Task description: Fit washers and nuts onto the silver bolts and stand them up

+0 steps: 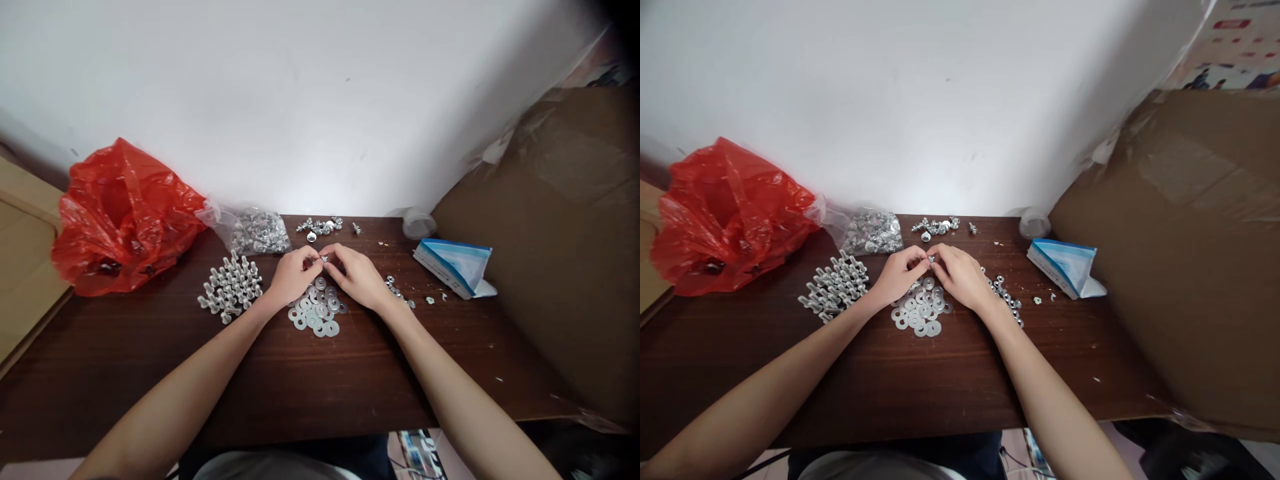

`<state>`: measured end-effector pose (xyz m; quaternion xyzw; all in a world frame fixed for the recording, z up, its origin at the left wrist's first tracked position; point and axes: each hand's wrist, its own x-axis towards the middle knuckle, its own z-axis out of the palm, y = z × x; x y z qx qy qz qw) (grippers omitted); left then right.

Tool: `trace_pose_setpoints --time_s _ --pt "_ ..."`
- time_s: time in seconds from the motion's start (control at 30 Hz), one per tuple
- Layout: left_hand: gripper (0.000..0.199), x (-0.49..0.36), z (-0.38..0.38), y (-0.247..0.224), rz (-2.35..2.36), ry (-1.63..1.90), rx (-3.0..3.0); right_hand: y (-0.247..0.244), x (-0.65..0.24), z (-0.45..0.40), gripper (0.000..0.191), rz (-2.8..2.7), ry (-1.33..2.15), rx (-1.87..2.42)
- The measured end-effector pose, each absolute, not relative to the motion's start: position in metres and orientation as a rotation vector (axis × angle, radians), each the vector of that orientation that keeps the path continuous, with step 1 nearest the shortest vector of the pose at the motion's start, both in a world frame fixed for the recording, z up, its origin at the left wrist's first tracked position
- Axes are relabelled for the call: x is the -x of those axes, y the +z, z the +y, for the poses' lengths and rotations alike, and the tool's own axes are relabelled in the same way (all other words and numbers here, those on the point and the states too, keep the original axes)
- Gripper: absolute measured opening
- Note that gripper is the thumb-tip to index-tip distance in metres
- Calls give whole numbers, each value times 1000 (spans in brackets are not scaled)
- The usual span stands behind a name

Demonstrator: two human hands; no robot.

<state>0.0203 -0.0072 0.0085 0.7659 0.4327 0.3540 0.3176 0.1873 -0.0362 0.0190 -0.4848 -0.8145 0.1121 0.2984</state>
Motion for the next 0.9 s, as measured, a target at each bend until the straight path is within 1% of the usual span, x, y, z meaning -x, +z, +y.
trace_pose_setpoints --time_s 0.3,0.9 --pt "11 -20 -8 8 1131 937 -2010 19 -187 -36 19 -2147 308 1320" --pt "12 -20 -7 7 1143 945 -1988 19 -187 -36 28 -2164 297 1270"
